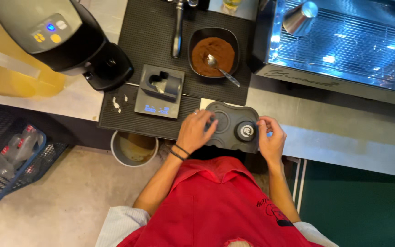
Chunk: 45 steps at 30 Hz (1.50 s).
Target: The person scoops ground coffee into a portafilter, levels and tamps the grounds, then locks the portafilter into an espresso machine. The person repeats the process for a second dose, then wipes the portafilter with a cloth.
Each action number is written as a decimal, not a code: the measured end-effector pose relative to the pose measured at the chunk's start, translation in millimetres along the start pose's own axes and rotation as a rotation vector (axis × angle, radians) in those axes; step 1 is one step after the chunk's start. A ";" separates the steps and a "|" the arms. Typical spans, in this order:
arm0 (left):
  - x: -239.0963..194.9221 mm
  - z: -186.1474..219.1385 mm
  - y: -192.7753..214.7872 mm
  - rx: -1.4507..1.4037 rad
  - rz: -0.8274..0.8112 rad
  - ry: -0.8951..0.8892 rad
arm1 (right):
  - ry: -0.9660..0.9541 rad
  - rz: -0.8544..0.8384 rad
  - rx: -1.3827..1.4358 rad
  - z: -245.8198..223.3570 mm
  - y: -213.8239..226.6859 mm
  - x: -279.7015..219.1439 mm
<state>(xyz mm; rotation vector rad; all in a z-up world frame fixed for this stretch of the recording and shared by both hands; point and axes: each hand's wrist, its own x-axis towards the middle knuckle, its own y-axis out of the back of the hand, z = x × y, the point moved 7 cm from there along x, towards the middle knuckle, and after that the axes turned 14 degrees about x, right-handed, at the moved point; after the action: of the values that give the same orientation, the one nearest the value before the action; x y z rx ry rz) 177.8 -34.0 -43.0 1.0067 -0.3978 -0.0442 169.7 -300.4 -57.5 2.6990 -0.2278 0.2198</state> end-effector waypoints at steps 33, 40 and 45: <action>0.0 9.4 -52.1 0.123 0.113 0.126 | 0.054 -0.103 -0.160 82.9 72.0 28.3; 0.8 8.8 -51.0 0.145 0.126 0.128 | 0.073 -0.089 -0.152 71.6 71.4 28.5; 3.3 12.1 -48.0 0.143 0.106 0.136 | 0.067 -0.052 -0.170 73.4 72.3 27.3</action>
<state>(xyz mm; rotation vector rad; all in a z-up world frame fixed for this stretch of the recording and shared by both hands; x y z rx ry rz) 183.7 -70.5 -76.1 1.1217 -0.3323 0.1490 191.1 -399.7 -89.8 2.5215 -0.1492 0.2626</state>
